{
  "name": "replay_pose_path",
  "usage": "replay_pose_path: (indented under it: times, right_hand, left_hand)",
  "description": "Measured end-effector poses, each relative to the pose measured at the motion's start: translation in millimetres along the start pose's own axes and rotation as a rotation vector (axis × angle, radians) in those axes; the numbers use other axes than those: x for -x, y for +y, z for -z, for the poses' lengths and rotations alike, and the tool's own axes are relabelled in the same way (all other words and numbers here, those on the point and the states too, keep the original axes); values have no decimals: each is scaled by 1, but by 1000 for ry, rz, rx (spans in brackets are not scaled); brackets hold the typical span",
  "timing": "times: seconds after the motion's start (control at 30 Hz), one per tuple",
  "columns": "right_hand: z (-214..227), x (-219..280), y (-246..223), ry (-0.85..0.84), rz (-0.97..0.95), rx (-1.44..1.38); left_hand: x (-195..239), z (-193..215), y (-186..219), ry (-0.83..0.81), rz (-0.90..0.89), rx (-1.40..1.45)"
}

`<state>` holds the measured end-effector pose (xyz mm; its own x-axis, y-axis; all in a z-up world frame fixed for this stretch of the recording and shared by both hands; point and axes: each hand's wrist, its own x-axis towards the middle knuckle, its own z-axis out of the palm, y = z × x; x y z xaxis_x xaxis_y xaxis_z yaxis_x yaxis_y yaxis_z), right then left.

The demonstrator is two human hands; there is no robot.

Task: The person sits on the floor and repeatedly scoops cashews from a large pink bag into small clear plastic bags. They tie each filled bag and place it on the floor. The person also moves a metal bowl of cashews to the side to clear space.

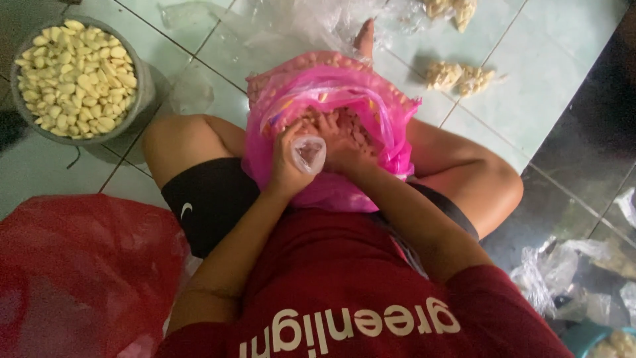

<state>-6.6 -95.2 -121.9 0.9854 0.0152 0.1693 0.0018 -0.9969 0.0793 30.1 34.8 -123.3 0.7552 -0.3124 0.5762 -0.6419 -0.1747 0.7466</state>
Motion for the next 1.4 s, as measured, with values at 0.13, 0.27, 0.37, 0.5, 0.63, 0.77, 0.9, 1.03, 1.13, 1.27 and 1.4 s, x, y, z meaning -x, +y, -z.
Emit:
replay_pose_path:
  times: [0.13, 0.27, 0.37, 0.5, 0.63, 0.77, 0.9, 1.03, 1.13, 1.27, 1.4]
  right_hand:
    - [-2, 12, -38, 135, -429, -442]
    - [-2, 7, -17, -46, -53, 314]
    - [-71, 39, 12, 38, 23, -24]
    - [-87, 44, -2, 183, 118, -518]
    - [-20, 50, -3, 102, 51, -259]
    - [-35, 58, -2, 214, 90, 38]
    - [7, 41, 3, 274, -35, 79]
    - [33, 51, 15, 21, -22, -15]
    - [23, 51, 44, -249, -138, -191]
    - [56, 31, 82, -540, -308, -518]
    - [129, 17, 89, -315, -194, -625]
  left_hand:
    - [-8, 2, 19, 10, -23, 29]
    - [-4, 4, 13, 20, -31, -3]
    - [2, -2, 1, 6, -17, 2]
    - [-6, -4, 14, 65, -11, -6]
    - [2, 1, 17, 40, 25, 28]
    - [-4, 5, 19, 19, 53, 36]
    - [-1, -4, 12, 46, 50, -18]
    - [9, -3, 1, 0, 94, 124]
    - [4, -6, -1, -14, 66, 148]
    - [22, -30, -25, -10, 50, 38]
    - [9, -39, -14, -24, 82, -26]
